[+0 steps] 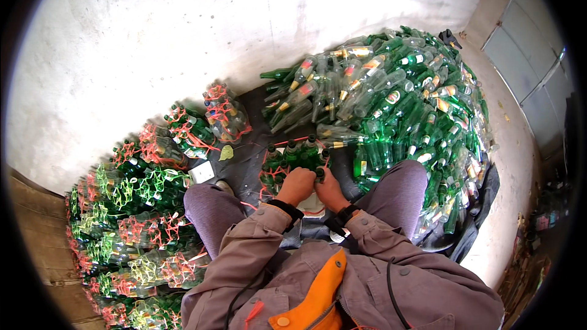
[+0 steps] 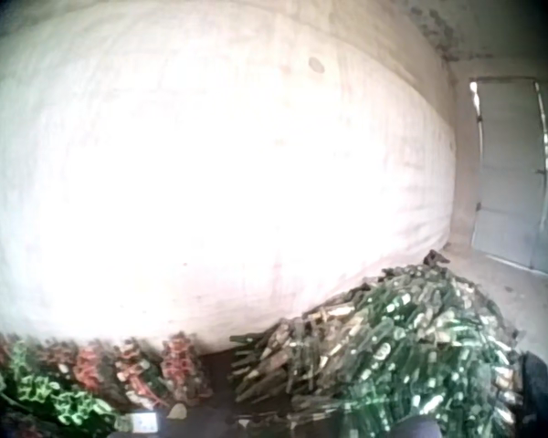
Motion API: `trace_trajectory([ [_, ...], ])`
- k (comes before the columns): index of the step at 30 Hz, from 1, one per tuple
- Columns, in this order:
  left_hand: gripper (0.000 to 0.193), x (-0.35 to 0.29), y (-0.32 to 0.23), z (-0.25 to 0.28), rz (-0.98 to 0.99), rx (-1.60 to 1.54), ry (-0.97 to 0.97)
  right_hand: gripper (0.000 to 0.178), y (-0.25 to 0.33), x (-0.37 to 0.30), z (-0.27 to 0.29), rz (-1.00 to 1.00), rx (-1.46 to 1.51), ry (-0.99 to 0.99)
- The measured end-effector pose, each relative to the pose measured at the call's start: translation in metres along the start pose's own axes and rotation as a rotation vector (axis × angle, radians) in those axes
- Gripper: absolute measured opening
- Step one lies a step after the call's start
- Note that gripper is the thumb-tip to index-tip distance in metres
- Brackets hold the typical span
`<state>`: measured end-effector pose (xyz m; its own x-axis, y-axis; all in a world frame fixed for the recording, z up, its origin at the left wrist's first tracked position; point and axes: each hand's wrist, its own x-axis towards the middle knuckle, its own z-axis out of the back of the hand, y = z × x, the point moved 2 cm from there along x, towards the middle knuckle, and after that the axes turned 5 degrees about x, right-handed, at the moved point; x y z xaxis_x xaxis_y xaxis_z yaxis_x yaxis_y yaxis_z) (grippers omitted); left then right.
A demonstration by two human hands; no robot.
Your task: The person sits on the floor and bundles green glass bottles together using red string. They gather bottles from a large pile, arrange them into a small group, and tie the string around the necks to secure them.
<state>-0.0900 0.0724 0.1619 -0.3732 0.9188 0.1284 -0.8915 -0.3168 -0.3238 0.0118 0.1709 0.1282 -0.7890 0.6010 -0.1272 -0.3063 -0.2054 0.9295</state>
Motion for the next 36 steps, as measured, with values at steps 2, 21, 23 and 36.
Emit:
trace_trajectory([
  [2, 0.010, -0.001, -0.004, -0.001, 0.015, -0.001, -0.022, 0.038, -0.001, 0.000, -0.001, 0.022, -0.006, -0.027],
  [21, 0.010, 0.000, 0.002, -0.006, 0.023, 0.032, -0.056, 0.033, -0.007, 0.004, -0.001, 0.024, -0.010, 0.026],
  [23, 0.009, 0.001, 0.002, -0.003, 0.032, 0.014, -0.021, 0.033, -0.010, 0.006, -0.001, 0.003, -0.007, 0.049],
  [36, 0.013, 0.008, 0.002, 0.006, 0.199, -0.104, 0.118, 0.033, -0.018, 0.009, -0.002, -0.033, -0.008, 0.071],
])
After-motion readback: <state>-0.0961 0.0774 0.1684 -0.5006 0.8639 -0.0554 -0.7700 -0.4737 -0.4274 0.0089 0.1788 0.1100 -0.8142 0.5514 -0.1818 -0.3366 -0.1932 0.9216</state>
